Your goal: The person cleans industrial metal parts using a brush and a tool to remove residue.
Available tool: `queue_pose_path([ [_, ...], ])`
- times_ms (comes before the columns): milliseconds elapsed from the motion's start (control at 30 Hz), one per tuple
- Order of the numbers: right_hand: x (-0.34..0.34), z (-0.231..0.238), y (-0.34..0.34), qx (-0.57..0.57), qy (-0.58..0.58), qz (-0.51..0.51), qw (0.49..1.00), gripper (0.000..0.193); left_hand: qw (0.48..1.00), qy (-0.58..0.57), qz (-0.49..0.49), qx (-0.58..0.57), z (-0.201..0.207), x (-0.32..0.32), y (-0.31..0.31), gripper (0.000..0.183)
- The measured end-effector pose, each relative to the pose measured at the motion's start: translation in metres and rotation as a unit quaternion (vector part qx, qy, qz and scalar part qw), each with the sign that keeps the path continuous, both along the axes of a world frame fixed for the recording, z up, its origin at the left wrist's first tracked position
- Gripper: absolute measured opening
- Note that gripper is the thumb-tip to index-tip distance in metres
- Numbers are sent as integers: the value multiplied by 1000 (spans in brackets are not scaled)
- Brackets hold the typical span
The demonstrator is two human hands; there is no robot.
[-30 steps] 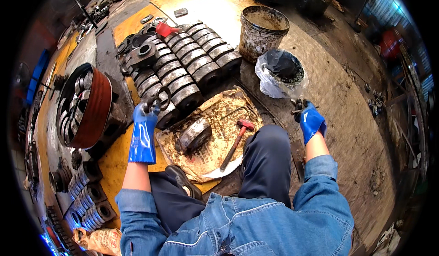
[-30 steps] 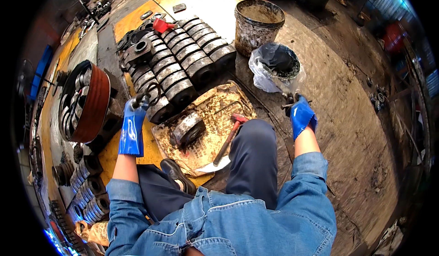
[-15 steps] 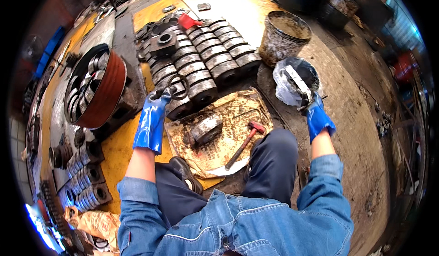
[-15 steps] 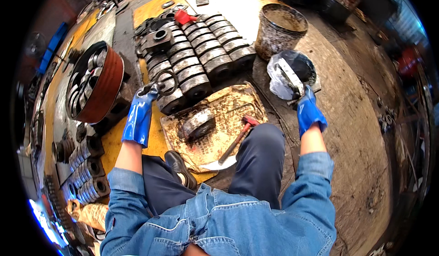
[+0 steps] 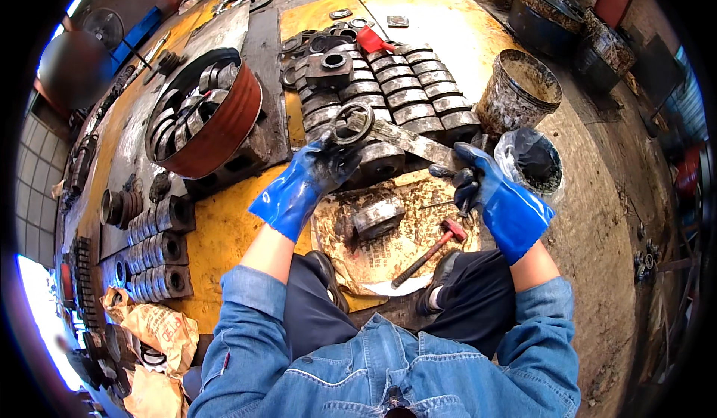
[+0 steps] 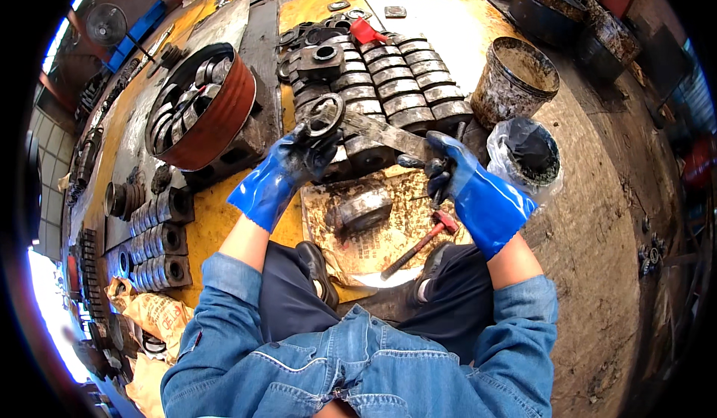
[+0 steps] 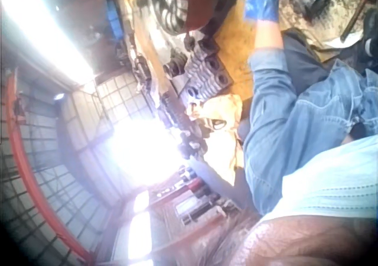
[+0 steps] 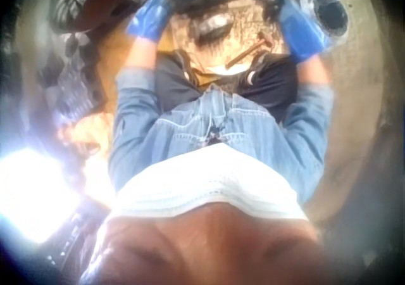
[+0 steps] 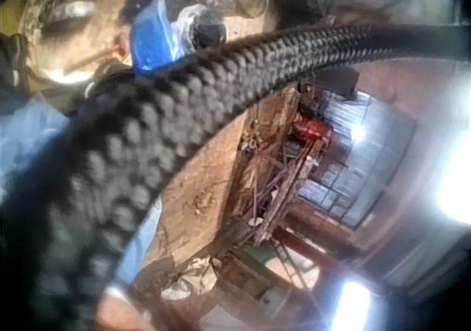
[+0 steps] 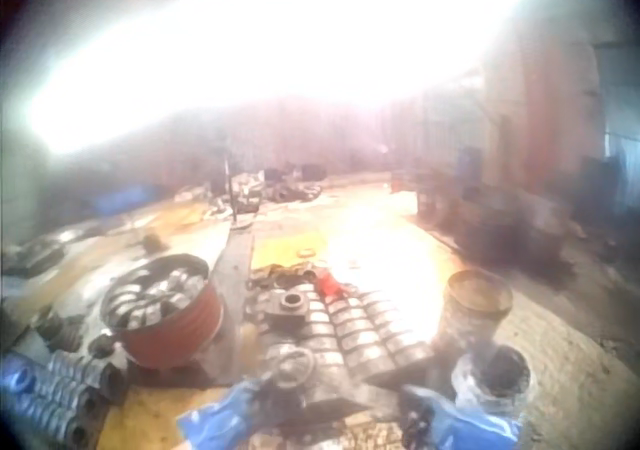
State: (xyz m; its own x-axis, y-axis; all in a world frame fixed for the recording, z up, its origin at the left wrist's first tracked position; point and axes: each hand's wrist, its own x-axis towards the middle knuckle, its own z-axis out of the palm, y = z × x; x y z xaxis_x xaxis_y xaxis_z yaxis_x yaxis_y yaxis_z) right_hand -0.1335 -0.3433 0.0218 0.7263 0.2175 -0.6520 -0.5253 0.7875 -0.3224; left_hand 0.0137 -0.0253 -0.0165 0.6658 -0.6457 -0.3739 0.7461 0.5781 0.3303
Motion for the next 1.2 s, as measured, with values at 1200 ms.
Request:
queue_pose_path([
  [1200,-34,-25,57,-615,-395,124,671,27,925,-213,9,315,-3,-12,38,24],
])
